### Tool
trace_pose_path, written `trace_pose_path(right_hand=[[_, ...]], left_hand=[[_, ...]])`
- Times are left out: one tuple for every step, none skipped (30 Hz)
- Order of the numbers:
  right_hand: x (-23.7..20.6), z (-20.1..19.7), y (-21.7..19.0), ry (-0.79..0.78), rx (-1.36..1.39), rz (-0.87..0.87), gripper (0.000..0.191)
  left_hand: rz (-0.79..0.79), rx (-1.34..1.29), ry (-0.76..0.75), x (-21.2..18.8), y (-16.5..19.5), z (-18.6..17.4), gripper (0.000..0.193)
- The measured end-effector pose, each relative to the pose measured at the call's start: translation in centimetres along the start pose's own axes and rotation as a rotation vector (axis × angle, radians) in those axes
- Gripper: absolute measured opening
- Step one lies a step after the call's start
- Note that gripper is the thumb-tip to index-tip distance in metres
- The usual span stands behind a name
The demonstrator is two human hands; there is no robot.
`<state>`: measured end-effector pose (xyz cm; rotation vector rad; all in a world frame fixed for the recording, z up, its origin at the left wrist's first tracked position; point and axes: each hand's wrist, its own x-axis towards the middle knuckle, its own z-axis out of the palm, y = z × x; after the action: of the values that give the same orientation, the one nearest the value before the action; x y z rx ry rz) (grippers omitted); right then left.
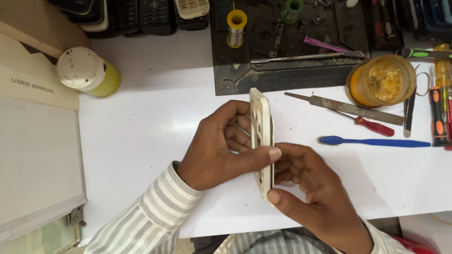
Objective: The person works on an opened mobile phone, peeling a metal shield off the board and lifting the main board out of the housing. They use a blue pry tool on the board, apply liquid from a small bottle onto the phone, then fit the board back and snap the back cover onto the phone body.
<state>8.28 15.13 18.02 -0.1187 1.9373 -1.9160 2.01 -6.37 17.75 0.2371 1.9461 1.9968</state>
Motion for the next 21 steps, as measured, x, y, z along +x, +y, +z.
trace_pose_path(right_hand=[[0.1, 0.1, 0.1, -0.016, 0.007, 0.003, 0.063], [0.1, 0.2, 0.3, -0.035, 0.015, 0.007, 0.060], [0.2, 0.2, 0.3, -0.028, 0.017, 0.035, 0.059], [0.2, 0.1, 0.3, -0.021, 0.020, 0.064, 0.059], [0.2, 0.0, 0.3, -0.014, 0.023, 0.095, 0.058], [0.2, -0.1, 0.3, -0.012, 0.052, 0.103, 0.056], [0.2, -0.4, 0.2, -0.011, 0.081, 0.111, 0.055], [0.2, -0.5, 0.1, -0.009, 0.111, 0.120, 0.053], [0.2, -0.6, 0.1, -0.011, 0.138, 0.124, 0.053], [0.1, -0.7, 0.0, -0.011, 0.164, 0.128, 0.052], [0.1, -0.8, -0.1, -0.011, 0.191, 0.131, 0.052], [0.1, -0.8, -0.1, -0.040, 0.215, 0.137, 0.054], [0.0, -0.8, -0.1, -0.071, 0.239, 0.142, 0.056], [0.0, -0.8, -0.2, -0.101, 0.264, 0.147, 0.058], [-0.1, -0.8, -0.2, -0.115, 0.265, 0.115, 0.060], [-0.2, -0.7, -0.2, -0.129, 0.267, 0.083, 0.062], [-0.3, -0.7, -0.2, -0.141, 0.267, 0.052, 0.064], [-0.3, -0.8, -0.2, -0.124, 0.258, 0.071, 0.065], [-0.4, -1.0, -0.1, -0.109, 0.249, 0.090, 0.066], [-0.5, -1.3, -0.1, -0.094, 0.240, 0.108, 0.067], [-0.6, -1.5, 0.0, -0.072, 0.228, 0.092, 0.067]], left_hand=[[-0.002, -0.011, 0.002, 0.0, 0.1, 0.0, 0.065], [-0.005, -0.022, 0.005, 0.1, 0.2, 0.0, 0.063], [-0.006, -0.030, 0.009, 0.1, 0.2, -0.1, 0.061], [-0.014, -0.062, -0.001, 0.1, 0.3, -0.2, 0.061], [-0.023, -0.094, -0.011, 0.1, 0.3, -0.4, 0.060], [-0.030, -0.126, -0.022, 0.1, 0.3, -0.5, 0.059], [-0.042, -0.131, -0.026, 0.1, 0.3, -0.6, 0.058], [-0.056, -0.135, -0.029, 0.2, 0.3, -0.7, 0.058], [-0.069, -0.140, -0.034, 0.2, 0.3, -0.8, 0.057], [-0.063, -0.189, -0.050, 0.2, 0.2, -0.9, 0.056], [-0.056, -0.237, -0.066, 0.2, 0.2, -0.9, 0.055], [-0.050, -0.285, -0.083, 0.2, 0.1, -1.0, 0.054], [-0.044, -0.338, -0.105, 0.2, 0.1, -1.0, 0.055], [-0.039, -0.391, -0.125, 0.2, 0.0, -1.1, 0.055], [-0.033, -0.443, -0.146, 0.1, -0.1, -1.1, 0.055], [-0.022, -0.449, -0.157, 0.1, -0.1, -1.2, 0.057], [-0.011, -0.457, -0.169, 0.0, -0.2, -1.3, 0.058], [0.000, -0.465, -0.182, -0.1, -0.3, -1.3, 0.060], [0.011, -0.467, -0.171, -0.1, -0.4, -1.2, 0.060], [0.023, -0.468, -0.160, -0.1, -0.5, -1.1, 0.060], [0.036, -0.470, -0.150, -0.1, -0.7, -1.1, 0.060]])
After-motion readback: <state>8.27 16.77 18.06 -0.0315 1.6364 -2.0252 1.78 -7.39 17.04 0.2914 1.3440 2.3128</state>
